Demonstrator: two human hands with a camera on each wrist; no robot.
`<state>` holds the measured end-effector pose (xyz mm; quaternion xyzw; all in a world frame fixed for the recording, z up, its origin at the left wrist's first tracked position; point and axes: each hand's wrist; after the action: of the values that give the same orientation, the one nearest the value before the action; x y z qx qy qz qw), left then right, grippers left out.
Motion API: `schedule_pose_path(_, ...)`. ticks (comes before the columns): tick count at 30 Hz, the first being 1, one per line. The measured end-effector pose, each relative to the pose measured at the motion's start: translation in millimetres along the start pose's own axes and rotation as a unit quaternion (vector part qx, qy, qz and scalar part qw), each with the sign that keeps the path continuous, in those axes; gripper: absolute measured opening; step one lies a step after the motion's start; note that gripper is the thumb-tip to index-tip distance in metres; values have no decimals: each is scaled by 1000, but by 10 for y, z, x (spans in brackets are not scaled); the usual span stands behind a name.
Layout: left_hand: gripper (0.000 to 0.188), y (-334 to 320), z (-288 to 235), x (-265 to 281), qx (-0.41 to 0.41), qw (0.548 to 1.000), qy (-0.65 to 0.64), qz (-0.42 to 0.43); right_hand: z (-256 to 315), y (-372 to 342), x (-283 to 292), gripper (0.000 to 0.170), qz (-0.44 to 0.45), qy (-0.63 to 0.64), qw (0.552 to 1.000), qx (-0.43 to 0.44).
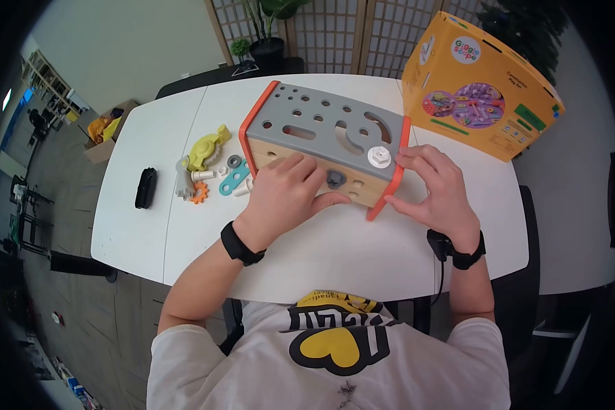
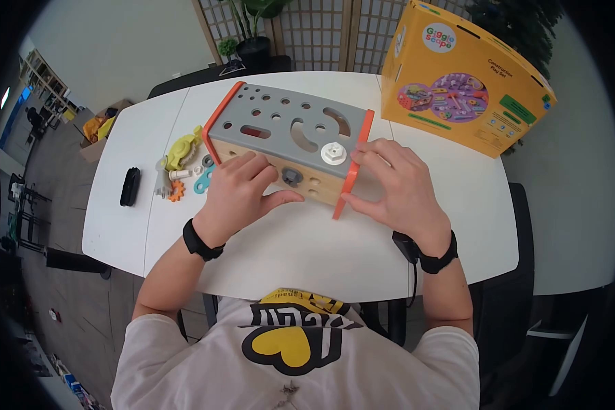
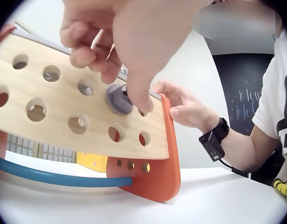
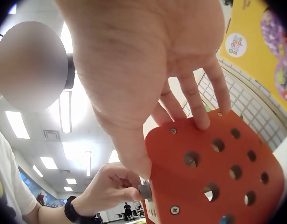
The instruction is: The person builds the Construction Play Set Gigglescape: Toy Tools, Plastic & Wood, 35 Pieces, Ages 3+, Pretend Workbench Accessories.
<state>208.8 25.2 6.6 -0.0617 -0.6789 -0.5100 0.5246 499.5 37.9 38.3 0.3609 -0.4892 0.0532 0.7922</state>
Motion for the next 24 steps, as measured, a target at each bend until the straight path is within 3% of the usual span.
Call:
schedule_pose_path(4, 52, -95, 187, 213, -70, 996, 36, -53, -101, -83, 61, 54, 9, 28, 999, -46)
schedule_pose_path(7, 70, -180, 365, 463, -77, 995, 55, -8, -230, -179, 110, 59, 9, 66, 994, -86)
schedule_pose_path(9, 81, -227, 429, 575, -60, 994, 48, 81, -291, -231, 110, 64, 0, 91, 989, -119)
schedule_pose_path(12, 85, -226, 476, 619, -72, 981, 78, 165, -363, -389, -13, 69, 17, 156, 943, -294)
schedule_pose_path(15, 87, -307, 665, 393, -141, 978, 97, 115, -489, -488, -101, 67, 212, 153, 916, -306)
schedule_pose_path(16, 85, -271, 661, 370, -147, 979, 90, 109, -459, -518, -143, 58, 237, 124, 919, -289)
schedule_pose_path(19, 64, -189, 718, 384, -175, 975, 64, 124, -523, -591, -339, 45, 177, 186, 927, -274)
schedule_pose_path(22, 71, -124, 748, 383, -180, 979, 21, 94, -534, -538, -304, 40, 145, 219, 902, -342)
schedule_pose_path(24, 74, -77, 775, 401, -161, 985, -16, 65, -648, -548, -322, 42, 65, 271, 899, -339)
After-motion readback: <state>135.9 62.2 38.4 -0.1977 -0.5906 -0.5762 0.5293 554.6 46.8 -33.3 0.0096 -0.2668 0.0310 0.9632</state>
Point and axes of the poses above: each hand's wrist, its own y-axis towards the middle knuckle, its own x-axis out of the back of the hand, z = x × y, and after that the axes turned 10 degrees about -x, right-handed
